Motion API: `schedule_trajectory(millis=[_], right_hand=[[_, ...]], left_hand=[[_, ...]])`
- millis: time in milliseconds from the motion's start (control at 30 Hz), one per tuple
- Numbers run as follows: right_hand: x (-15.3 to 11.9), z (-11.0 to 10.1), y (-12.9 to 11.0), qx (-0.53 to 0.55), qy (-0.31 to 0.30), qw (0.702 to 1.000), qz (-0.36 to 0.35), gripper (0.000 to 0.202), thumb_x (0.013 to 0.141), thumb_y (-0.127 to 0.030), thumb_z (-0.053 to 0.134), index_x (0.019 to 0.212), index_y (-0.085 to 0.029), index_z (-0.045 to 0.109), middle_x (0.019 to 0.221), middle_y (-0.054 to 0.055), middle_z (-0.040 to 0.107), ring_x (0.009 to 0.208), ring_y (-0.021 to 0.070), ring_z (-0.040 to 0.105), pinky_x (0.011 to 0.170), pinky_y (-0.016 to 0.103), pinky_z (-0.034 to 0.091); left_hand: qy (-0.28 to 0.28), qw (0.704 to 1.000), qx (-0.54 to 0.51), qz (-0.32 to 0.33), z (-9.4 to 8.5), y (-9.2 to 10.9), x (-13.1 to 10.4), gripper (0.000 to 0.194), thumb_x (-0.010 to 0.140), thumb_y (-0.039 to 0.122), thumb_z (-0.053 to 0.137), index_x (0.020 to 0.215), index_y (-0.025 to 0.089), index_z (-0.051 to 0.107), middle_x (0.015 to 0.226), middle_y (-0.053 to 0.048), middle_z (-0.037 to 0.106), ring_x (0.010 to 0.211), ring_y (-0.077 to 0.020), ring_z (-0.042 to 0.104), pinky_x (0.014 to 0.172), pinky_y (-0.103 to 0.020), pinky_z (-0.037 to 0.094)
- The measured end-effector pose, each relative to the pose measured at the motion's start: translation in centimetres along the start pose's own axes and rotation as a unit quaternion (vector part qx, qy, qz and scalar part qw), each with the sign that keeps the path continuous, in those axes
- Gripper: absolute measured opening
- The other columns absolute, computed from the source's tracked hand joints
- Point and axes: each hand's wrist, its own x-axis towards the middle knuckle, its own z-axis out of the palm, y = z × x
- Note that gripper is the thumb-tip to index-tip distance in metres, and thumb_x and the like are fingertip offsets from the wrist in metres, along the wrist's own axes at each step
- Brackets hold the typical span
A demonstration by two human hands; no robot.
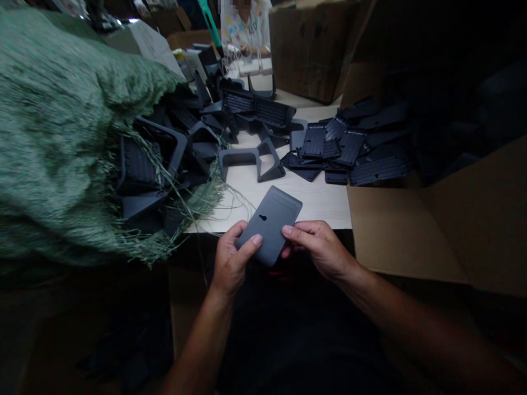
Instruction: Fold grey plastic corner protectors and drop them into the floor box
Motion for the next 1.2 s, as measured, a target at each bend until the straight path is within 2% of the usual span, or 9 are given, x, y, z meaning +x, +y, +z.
schedule_trajectory(millis=[200,300,400,500,633,800,933,1100,1200], right_hand=[[-0.2,-0.5,-0.7,0.105,0.007,0.994,0.012,0.037,0.086,-0.048,0.086,0.109,-0.019,0.082,0.103,0.008,0.082,0.088,0.0207,0.076,0.087,0.033,0.061],[-0.8,-0.9,-0.7,0.075,-0.02,0.997,-0.019,0.041,0.089,-0.048,0.084,0.118,-0.02,0.08,0.108,0.008,0.081,0.097,0.0231,0.076,0.095,0.038,0.06],[-1.7,-1.5,-0.4,-0.083,-0.097,0.991,-0.044,0.035,0.093,-0.045,0.081,0.12,-0.023,0.08,0.107,0.005,0.08,0.105,0.025,0.073,0.102,0.042,0.057],[-2.1,-1.6,0.1,-0.206,-0.144,0.967,-0.046,0.03,0.099,-0.046,0.073,0.118,-0.024,0.08,0.095,0.003,0.076,0.102,0.0254,0.07,0.102,0.042,0.055],[-2.2,-1.0,1.7,-0.154,-0.134,0.977,-0.058,0.039,0.101,-0.052,0.069,0.12,-0.019,0.077,0.105,0.006,0.073,0.098,0.0237,0.067,0.091,0.035,0.055],[-2.8,0.2,4.3,-0.048,-0.022,0.993,-0.102,0.034,0.101,-0.049,0.071,0.113,-0.018,0.075,0.097,0.002,0.069,0.084,0.0172,0.06,0.079,0.028,0.049],[-3.0,0.6,4.4,-0.069,0.014,0.988,-0.135,0.029,0.1,-0.046,0.072,0.103,-0.018,0.076,0.09,0.001,0.067,0.08,0.016,0.057,0.075,0.027,0.046],[-2.4,-0.1,2.7,-0.134,-0.042,0.983,-0.12,0.027,0.098,-0.042,0.074,0.092,-0.017,0.076,0.086,0.0,0.065,0.079,0.0151,0.055,0.077,0.027,0.045],[-2.3,-0.4,2.5,-0.156,-0.062,0.978,-0.124,0.021,0.097,-0.037,0.075,0.096,-0.017,0.077,0.088,0.0,0.068,0.08,0.0154,0.058,0.078,0.027,0.047]], left_hand=[[-0.113,0.99,0.088,0.011,-0.6,0.2,-0.8,0.026,0.085,0.042,0.084,0.092,0.019,0.075,0.083,-0.003,0.069,0.075,-0.0173,0.06,0.071,-0.027,0.047],[-0.171,0.98,0.103,0.013,-1.4,0.7,-0.2,0.028,0.086,0.041,0.084,0.103,0.019,0.079,0.1,-0.008,0.077,0.095,-0.0245,0.07,0.086,-0.031,0.052],[-0.102,0.994,0.011,0.038,-1.5,0.8,0.9,0.037,0.092,0.052,0.072,0.103,0.017,0.08,0.103,-0.011,0.079,0.103,-0.0272,0.072,0.095,-0.033,0.053],[-0.071,0.991,-0.102,-0.045,-0.1,0.3,1.6,0.053,0.096,0.063,0.056,0.098,0.015,0.079,0.093,-0.012,0.078,0.093,-0.0266,0.074,0.089,-0.035,0.056],[-0.086,0.973,-0.157,-0.147,3.1,-0.3,1.5,0.036,0.089,0.045,0.064,0.107,0.015,0.073,0.089,-0.009,0.078,0.082,-0.0258,0.074,0.08,-0.035,0.058],[-0.014,0.989,-0.125,-0.079,5.4,-0.9,0.8,0.022,0.084,0.033,0.063,0.1,0.018,0.068,0.084,-0.006,0.076,0.086,-0.0257,0.073,0.079,-0.033,0.057],[0.019,0.988,-0.128,-0.079,5.3,-1.1,0.6,0.02,0.082,0.032,0.064,0.095,0.018,0.068,0.092,-0.007,0.078,0.091,-0.0261,0.074,0.083,-0.034,0.058],[-0.03,0.959,-0.231,-0.159,4.5,-1.1,0.8,0.026,0.08,0.034,0.064,0.1,0.018,0.065,0.087,-0.008,0.078,0.091,-0.029,0.077,0.087,-0.039,0.06],[-0.027,0.963,-0.229,-0.138,4.3,-1.4,0.6,0.024,0.084,0.033,0.063,0.101,0.017,0.064,0.084,-0.009,0.079,0.091,-0.0292,0.077,0.086,-0.039,0.06]])
